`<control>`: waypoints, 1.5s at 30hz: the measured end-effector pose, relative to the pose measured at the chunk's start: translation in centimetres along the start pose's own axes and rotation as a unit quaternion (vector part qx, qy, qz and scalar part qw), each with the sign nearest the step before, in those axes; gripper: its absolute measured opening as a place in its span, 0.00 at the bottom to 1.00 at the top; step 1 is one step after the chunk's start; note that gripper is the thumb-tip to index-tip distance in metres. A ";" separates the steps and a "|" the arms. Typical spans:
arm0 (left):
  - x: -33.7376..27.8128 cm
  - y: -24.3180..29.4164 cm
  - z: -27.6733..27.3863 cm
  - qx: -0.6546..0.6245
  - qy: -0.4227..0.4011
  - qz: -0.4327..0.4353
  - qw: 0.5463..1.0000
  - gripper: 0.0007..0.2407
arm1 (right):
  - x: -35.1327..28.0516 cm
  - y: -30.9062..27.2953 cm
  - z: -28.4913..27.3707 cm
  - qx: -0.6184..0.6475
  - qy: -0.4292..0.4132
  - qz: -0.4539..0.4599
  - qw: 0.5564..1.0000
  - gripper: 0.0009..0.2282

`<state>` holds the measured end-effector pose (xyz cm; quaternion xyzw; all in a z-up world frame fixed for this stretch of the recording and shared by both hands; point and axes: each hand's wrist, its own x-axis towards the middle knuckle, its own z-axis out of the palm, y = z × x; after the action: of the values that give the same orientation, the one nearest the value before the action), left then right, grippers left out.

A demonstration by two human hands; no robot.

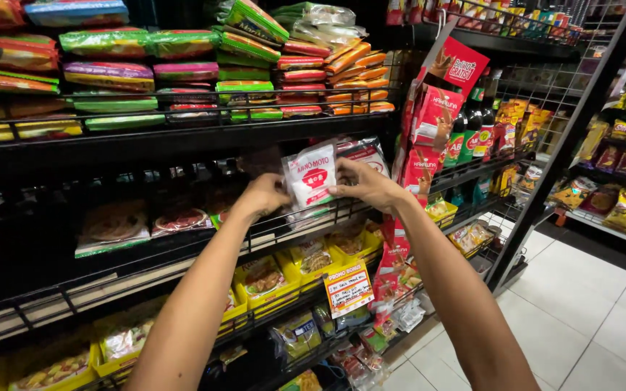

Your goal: Clean grocery store shelves with a cloth and scan product barcodes using a handheld scanner.

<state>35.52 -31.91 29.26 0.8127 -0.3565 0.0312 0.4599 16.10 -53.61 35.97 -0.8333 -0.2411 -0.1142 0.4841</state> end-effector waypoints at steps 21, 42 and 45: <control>-3.3 4.1 -1.2 0.125 0.095 -0.051 0.986 0.11 | 4.5 1.2 -0.7 -0.267 -0.053 0.151 0.950 0.23; -4.7 6.8 -1.6 0.069 0.062 -0.123 0.988 0.16 | 4.0 1.0 1.5 -0.228 0.039 0.180 0.956 0.28; -4.4 6.6 -1.6 0.192 0.120 -0.107 0.968 0.25 | 4.0 0.9 1.8 -0.205 0.051 0.197 0.957 0.32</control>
<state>28.67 -30.41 33.30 0.9094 -0.1974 0.1467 0.3355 19.88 -51.20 36.09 -0.9387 -0.0186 -0.1060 0.3274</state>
